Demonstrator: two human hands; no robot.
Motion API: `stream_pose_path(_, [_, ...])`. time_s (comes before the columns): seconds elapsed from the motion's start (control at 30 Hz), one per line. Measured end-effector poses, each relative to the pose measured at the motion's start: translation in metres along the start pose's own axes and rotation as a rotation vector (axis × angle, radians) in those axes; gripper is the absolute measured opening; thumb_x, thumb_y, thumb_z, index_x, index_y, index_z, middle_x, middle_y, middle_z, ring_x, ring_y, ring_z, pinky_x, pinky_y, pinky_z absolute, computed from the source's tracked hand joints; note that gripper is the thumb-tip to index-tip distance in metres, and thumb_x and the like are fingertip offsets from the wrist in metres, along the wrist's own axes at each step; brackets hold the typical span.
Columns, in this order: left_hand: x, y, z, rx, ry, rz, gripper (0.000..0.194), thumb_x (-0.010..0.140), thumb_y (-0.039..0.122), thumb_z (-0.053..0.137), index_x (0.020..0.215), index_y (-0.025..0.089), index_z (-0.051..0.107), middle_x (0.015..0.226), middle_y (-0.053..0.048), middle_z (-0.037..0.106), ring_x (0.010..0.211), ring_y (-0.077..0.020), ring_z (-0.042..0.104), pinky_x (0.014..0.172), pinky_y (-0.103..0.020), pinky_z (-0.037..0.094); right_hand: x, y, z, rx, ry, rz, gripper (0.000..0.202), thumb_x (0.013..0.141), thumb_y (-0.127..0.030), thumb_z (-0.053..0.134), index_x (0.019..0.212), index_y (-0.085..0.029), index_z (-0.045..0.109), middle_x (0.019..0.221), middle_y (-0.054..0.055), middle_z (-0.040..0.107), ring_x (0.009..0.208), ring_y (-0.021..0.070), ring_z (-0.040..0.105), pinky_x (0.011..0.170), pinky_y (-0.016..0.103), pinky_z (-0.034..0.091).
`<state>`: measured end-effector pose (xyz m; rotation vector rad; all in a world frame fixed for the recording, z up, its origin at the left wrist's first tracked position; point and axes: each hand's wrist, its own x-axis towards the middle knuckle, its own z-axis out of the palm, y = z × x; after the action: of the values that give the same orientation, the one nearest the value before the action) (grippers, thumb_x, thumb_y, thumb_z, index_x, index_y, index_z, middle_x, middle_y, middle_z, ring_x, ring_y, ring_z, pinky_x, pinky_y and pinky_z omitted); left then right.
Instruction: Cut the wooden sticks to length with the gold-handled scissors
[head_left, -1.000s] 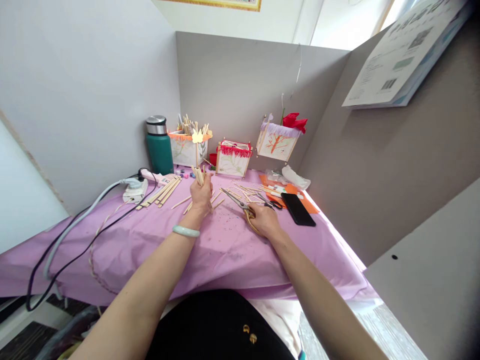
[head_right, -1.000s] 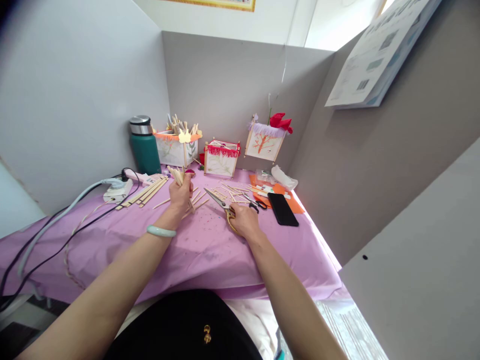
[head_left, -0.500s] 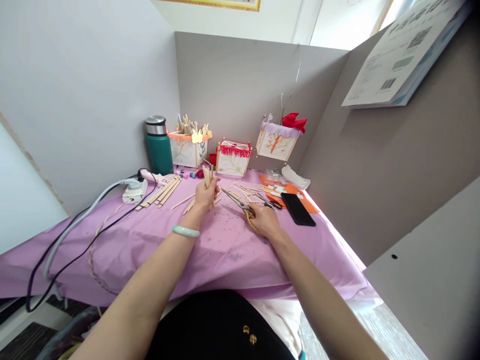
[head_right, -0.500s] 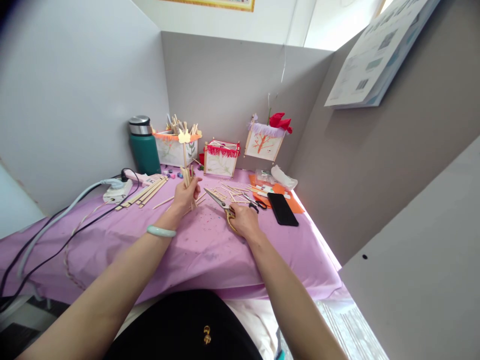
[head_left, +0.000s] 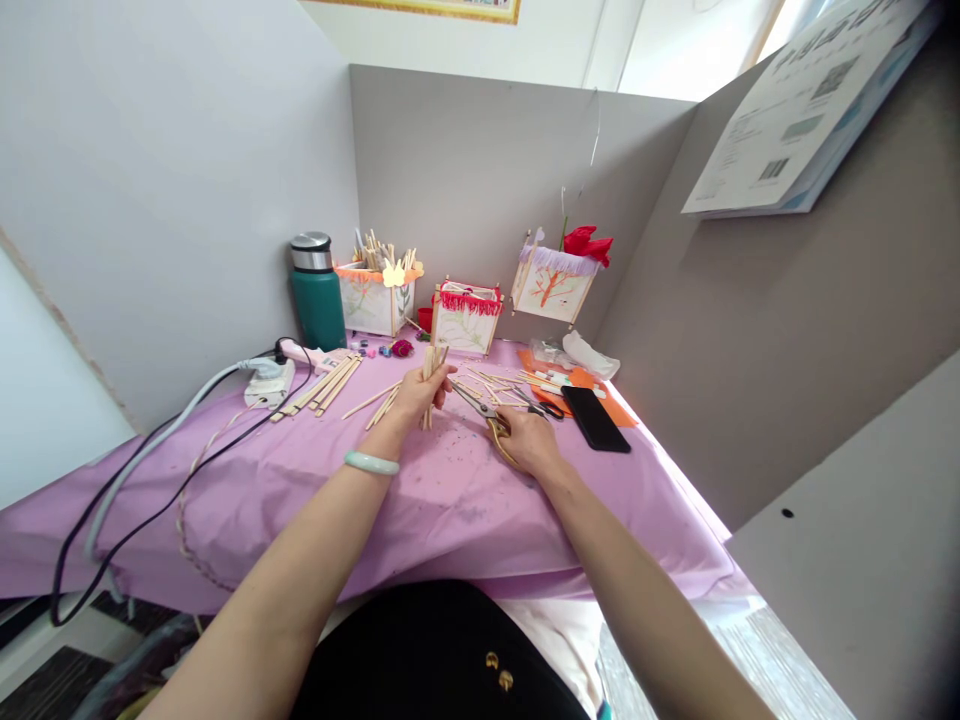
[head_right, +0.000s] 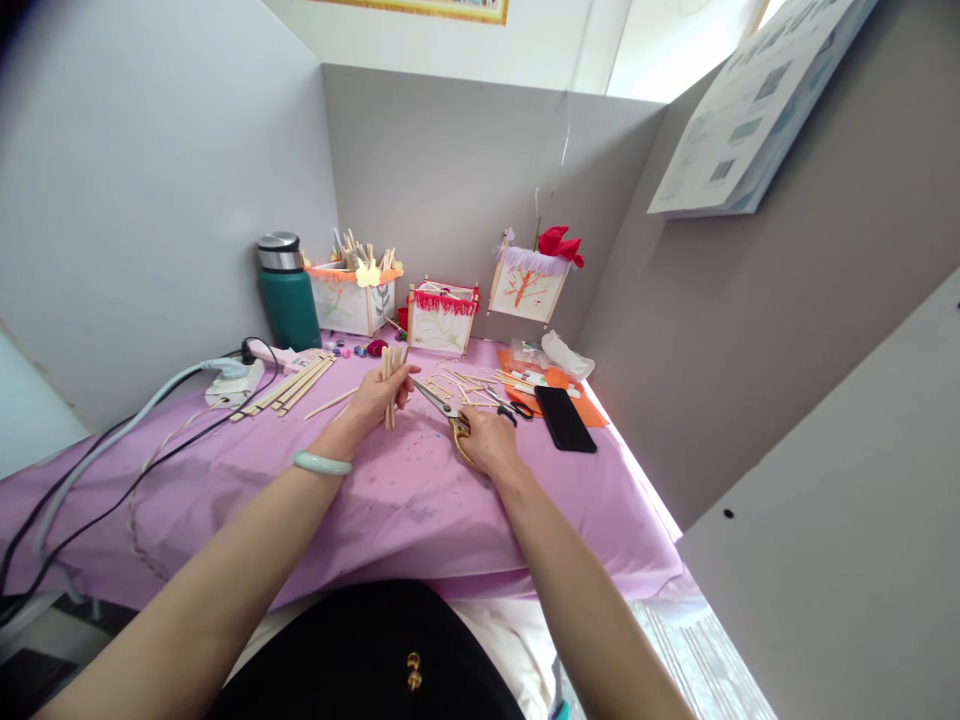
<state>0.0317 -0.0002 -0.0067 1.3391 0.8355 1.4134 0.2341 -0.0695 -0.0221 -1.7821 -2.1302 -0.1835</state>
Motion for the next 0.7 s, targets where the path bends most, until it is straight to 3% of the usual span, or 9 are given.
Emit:
stream_pose_path(0.13, [-0.0027, 0.0044, 0.0006, -0.086, -0.005, -0.028, 0.052, 0.08, 0.051, 0.064, 0.115, 0.011, 0.062, 0.052, 0.006, 0.052, 0.032, -0.005, 0.034, 0.035, -0.02, 0.023, -0.0006, -0.001, -0.0021, -0.005, 0.004, 0.004, 0.026, 0.093, -0.041, 0.049, 0.1, -0.025, 0.068, 0.093, 0.004, 0.074, 0.081, 0.0182, 0.065, 0.066, 0.026, 0.035])
stream_pose_path(0.27, [-0.0044, 0.0055, -0.0017, -0.109, -0.01, -0.087, 0.059, 0.081, 0.041, 0.064, 0.132, 0.013, 0.052, 0.051, 0.006, 0.055, 0.031, -0.0058, 0.033, 0.034, -0.019, 0.024, -0.0008, -0.0013, -0.0031, 0.004, 0.038, 0.016, 0.027, 0.093, -0.039, 0.047, 0.103, -0.027, 0.068, 0.093, 0.003, 0.074, 0.081, 0.0189, 0.065, 0.066, 0.026, 0.035])
stream_pose_path(0.47, [-0.0028, 0.0032, -0.0042, -0.068, 0.0, -0.173, 0.045, 0.079, 0.03, 0.066, 0.119, 0.01, 0.059, 0.053, 0.003, 0.058, 0.032, -0.0061, 0.04, 0.034, -0.019, 0.026, -0.0008, -0.0021, -0.0046, 0.028, 0.045, 0.027, 0.029, 0.093, -0.039, 0.047, 0.11, -0.028, 0.067, 0.097, 0.003, 0.074, 0.085, 0.0194, 0.065, 0.068, 0.026, 0.037])
stream_pose_path(0.7, [-0.0002, 0.0033, -0.0027, -0.113, 0.116, -0.183, 0.033, 0.089, 0.041, 0.056, 0.107, 0.013, 0.057, 0.055, 0.001, 0.061, 0.032, -0.0075, 0.042, 0.035, -0.02, 0.029, -0.0001, -0.0007, -0.0033, 0.032, 0.047, 0.029, 0.029, 0.093, -0.04, 0.047, 0.11, -0.027, 0.067, 0.097, 0.004, 0.074, 0.084, 0.0191, 0.064, 0.069, 0.026, 0.037])
